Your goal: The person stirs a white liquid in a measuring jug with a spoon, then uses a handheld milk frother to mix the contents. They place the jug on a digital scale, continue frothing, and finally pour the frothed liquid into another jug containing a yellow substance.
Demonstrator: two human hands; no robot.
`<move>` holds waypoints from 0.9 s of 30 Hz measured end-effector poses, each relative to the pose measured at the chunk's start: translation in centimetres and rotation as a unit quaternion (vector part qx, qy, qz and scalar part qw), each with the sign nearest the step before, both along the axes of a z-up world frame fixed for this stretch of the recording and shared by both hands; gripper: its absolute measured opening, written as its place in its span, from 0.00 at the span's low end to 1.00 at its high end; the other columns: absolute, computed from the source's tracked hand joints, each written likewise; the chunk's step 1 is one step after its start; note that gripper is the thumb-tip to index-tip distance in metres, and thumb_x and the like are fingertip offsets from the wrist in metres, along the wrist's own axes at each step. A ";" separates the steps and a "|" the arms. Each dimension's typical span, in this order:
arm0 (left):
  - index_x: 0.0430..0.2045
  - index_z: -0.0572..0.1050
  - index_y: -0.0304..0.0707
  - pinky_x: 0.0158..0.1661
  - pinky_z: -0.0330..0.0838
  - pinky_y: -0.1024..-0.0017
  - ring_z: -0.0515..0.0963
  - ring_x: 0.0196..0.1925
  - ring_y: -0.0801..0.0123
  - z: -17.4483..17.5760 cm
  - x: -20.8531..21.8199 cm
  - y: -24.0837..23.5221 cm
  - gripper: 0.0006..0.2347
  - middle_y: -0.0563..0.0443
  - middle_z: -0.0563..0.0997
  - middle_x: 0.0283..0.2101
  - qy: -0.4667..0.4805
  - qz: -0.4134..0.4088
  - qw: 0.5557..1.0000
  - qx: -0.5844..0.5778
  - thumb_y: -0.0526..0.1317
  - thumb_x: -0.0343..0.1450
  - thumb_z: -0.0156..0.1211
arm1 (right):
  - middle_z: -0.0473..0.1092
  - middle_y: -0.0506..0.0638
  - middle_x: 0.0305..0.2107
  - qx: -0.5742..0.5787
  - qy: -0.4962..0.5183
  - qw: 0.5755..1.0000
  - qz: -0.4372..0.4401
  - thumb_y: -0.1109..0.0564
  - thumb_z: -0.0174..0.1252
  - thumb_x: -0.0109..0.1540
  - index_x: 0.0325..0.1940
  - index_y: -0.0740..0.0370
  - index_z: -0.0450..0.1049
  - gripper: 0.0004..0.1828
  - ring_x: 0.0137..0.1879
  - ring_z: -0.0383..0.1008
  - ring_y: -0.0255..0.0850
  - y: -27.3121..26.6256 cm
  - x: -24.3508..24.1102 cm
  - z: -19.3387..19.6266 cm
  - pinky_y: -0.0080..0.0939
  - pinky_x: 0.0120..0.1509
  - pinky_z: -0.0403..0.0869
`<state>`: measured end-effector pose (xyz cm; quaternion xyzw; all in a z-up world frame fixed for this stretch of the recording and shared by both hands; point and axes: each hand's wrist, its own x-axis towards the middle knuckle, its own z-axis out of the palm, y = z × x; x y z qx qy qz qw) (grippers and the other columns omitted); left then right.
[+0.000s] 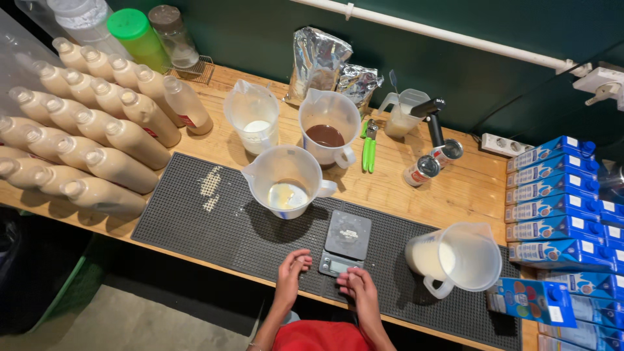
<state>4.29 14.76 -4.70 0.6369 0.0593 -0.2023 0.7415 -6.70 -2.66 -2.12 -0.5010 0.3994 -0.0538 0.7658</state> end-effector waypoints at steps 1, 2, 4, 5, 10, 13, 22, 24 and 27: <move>0.44 0.82 0.33 0.44 0.76 0.74 0.84 0.42 0.68 0.6 1.3 1.0 0.12 0.45 0.86 0.38 0.001 -0.003 1.000 0.000 0.38 0.75 0.52 | 0.79 0.69 0.43 0.000 0.001 1.000 -0.003 0.59 0.51 0.69 0.54 0.71 0.73 0.14 0.48 0.83 0.55 0.8 1.8 0.7 0.46 0.50 0.80; 0.45 0.81 0.34 0.46 0.75 0.73 0.83 0.44 0.68 1.3 2.8 1.8 0.12 0.46 0.85 0.40 -0.008 0.031 0.999 0.012 0.39 0.75 0.52 | 0.79 0.68 0.45 -0.012 -0.023 1.000 -0.007 0.57 0.51 0.69 0.55 0.70 0.72 0.15 0.50 0.83 0.53 1.6 3.8 1.4 0.44 0.51 0.80; 0.45 0.81 0.35 0.49 0.75 0.73 0.82 0.47 0.69 1.5 5.6 3.1 0.12 0.47 0.84 0.42 -0.017 0.059 0.998 0.024 0.40 0.76 0.52 | 0.78 0.66 0.46 -0.025 -0.049 0.998 -0.016 0.54 0.51 0.70 0.55 0.68 0.72 0.15 0.51 0.83 0.51 2.5 7.5 2.1 0.43 0.52 0.79; 0.45 0.79 0.37 0.50 0.74 0.71 0.80 0.48 0.69 1.0 6.9 3.5 0.11 0.48 0.82 0.43 -0.028 0.082 0.996 0.023 0.40 0.76 0.51 | 0.78 0.66 0.49 -0.038 -0.069 0.997 -0.022 0.54 0.50 0.70 0.55 0.67 0.71 0.15 0.54 0.82 0.51 2.8 9.2 2.0 0.43 0.54 0.79; 0.62 0.68 0.34 0.67 0.63 0.60 0.71 0.64 0.57 4.3 12.6 4.2 0.16 0.38 0.72 0.59 -0.050 0.091 0.994 0.042 0.42 0.81 0.47 | 0.67 0.64 0.62 -0.073 -0.081 0.993 -0.040 0.50 0.49 0.73 0.69 0.67 0.60 0.25 0.69 0.69 0.55 4.4 17.2 3.7 0.56 0.68 0.71; 0.69 0.57 0.26 0.75 0.50 0.51 0.56 0.78 0.40 6.1 15.2 3.5 0.23 0.25 0.61 0.70 -0.079 0.081 0.994 -0.006 0.45 0.82 0.41 | 0.60 0.54 0.66 -0.078 -0.088 0.990 -0.077 0.46 0.49 0.74 0.73 0.62 0.55 0.28 0.72 0.63 0.48 4.8 21.1 2.7 0.57 0.72 0.67; 0.72 0.61 0.35 0.77 0.43 0.56 0.54 0.79 0.56 1.2 17.7 2.4 0.23 0.42 0.59 0.76 -0.106 -0.010 0.994 -0.019 0.46 0.83 0.31 | 0.66 0.46 0.63 -0.066 -0.084 0.991 -0.082 0.49 0.45 0.73 0.75 0.54 0.64 0.25 0.70 0.67 0.40 3.7 22.9 1.0 0.54 0.76 0.67; 0.72 0.61 0.34 0.77 0.43 0.55 0.55 0.79 0.55 0.3 16.8 2.2 0.23 0.40 0.60 0.76 -0.112 -0.059 0.992 -0.004 0.45 0.83 0.29 | 0.69 0.46 0.64 -0.127 -0.068 0.987 -0.073 0.54 0.46 0.71 0.73 0.52 0.68 0.24 0.70 0.69 0.41 2.9 21.2 2.2 0.54 0.75 0.69; 0.73 0.60 0.38 0.76 0.44 0.59 0.53 0.80 0.58 -2.1 14.8 2.0 0.22 0.41 0.59 0.77 -0.132 -0.107 0.984 0.048 0.43 0.84 0.28 | 0.70 0.51 0.64 -0.198 -0.043 0.975 -0.087 0.58 0.48 0.67 0.71 0.50 0.72 0.26 0.71 0.66 0.40 2.3 17.7 5.7 0.52 0.78 0.64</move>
